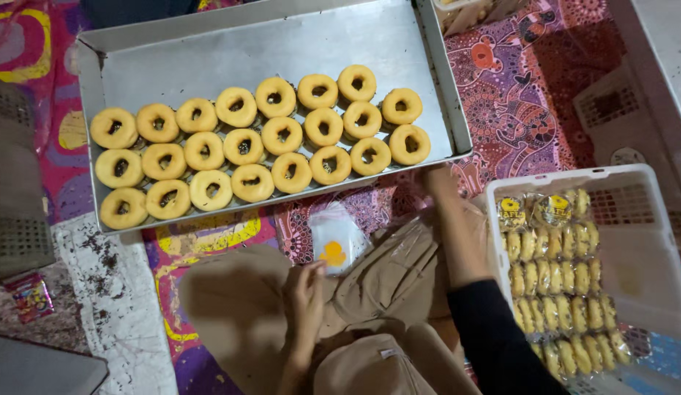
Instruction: The person sits on the floor and individually places donuts from a metal tray into clear plastic bags. They seal each bag and place it into a white plastic crate. The process is repeated for multiple donuts.
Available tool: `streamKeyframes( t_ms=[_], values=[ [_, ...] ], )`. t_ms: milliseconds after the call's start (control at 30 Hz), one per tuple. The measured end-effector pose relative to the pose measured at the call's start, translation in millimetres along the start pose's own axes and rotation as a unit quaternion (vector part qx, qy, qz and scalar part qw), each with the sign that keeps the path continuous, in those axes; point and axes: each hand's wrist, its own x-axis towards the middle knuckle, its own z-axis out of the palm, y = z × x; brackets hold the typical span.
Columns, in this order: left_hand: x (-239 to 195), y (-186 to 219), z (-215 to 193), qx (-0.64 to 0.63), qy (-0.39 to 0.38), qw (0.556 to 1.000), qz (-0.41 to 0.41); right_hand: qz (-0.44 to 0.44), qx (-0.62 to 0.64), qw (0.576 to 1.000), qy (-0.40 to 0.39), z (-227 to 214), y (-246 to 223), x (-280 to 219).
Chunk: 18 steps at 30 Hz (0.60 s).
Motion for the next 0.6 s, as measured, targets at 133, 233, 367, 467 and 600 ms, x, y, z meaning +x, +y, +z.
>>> streamKeyframes(
  t_ms=[133, 233, 367, 467, 600],
  values=[
    [13.1, 51.9, 33.7, -0.049, 0.003, 0.989, 0.137, -0.208, -0.176, 0.962, -0.006, -34.5, -45.3, -115.2],
    [38.1, 68.3, 55.9, 0.037, 0.046, 0.97, 0.234, -0.326, 0.01, 0.944, 0.055, -79.6, -88.6, -181.4],
    [45.9, 76.6, 63.1, 0.06, -0.087, 0.99, 0.09, -0.431, -0.032, 0.899, 0.069, -110.4, -104.5, -203.4],
    [42.5, 82.3, 47.4, -0.056, -0.049, 0.993, 0.095, -0.516, -0.003, 0.846, 0.137, -109.7, -89.5, -205.5],
    [30.8, 100.1, 35.0, -0.057, -0.069, 0.988, 0.124, -0.504, -0.104, 0.853, 0.088, -106.5, -93.9, -217.4]
  ],
)
